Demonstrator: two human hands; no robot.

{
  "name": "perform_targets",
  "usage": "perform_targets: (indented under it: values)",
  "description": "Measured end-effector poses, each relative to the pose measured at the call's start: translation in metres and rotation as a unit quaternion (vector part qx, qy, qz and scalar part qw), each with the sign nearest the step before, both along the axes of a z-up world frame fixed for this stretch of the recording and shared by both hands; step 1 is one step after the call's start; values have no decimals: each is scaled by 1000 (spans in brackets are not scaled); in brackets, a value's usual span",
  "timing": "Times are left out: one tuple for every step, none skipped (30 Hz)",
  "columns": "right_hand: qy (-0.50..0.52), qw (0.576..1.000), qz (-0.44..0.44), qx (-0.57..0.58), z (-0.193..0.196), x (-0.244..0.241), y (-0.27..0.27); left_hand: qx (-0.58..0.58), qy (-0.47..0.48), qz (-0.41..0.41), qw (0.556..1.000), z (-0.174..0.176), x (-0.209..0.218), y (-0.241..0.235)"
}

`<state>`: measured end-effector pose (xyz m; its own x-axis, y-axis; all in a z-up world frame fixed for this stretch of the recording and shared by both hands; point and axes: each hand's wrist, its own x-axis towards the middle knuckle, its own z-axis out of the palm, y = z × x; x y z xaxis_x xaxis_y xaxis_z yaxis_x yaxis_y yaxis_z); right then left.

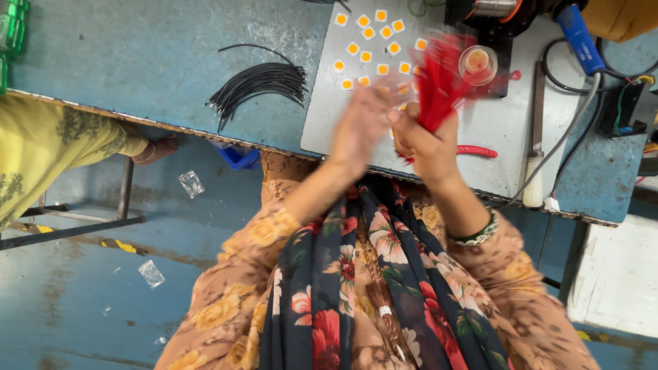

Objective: The person gathers a bundle of red and black wires, aligns them, and uses wire strippers to remove the insulation from the ends of the red wires. The stripped wires are held in a bundle throughout the process.

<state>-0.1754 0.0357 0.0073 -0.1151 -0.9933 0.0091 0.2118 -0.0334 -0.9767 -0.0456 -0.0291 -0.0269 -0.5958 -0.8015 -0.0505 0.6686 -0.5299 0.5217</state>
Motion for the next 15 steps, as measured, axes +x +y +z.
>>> perform_targets:
  values:
    - [48,997,17,64,2,-10,-5,-77,-88,100,988,13,17,-7]
    - [68,989,46,121,4,-20,-13,-154,-172,199,952,30,39,-12]
    - [87,977,75,181,4,-29,-19,-240,-204,225,922,48,63,-13]
    - [104,960,103,240,3,-37,-24,-357,-246,201,879,65,74,-11]
    - [161,946,131,250,1,-42,-29,-465,-272,192,820,81,87,-6]
    - [217,928,159,260,-1,-44,-32,-593,-303,131,735,96,95,-2]
    - [274,905,188,264,0,-46,-37,-705,-325,71,626,108,97,1]
    - [303,916,234,119,0,-45,-40,-768,-372,109,510,114,86,6]
    - [322,905,277,-30,2,-41,-42,-815,-411,144,382,117,70,8]
    - [332,871,315,-177,5,-36,-43,-845,-441,176,245,116,60,7]
    - [347,881,319,-39,8,-31,-42,-848,-460,157,212,111,53,0]
    - [355,874,318,99,12,-27,-41,-849,-478,138,178,103,45,-13]
    - [354,850,311,237,15,-22,-37,-850,-494,117,144,93,42,-22]
    - [372,839,310,247,20,-19,-35,-833,-516,36,195,81,42,-26]
    - [389,830,305,257,25,-17,-34,-811,-531,-46,242,70,44,-33]
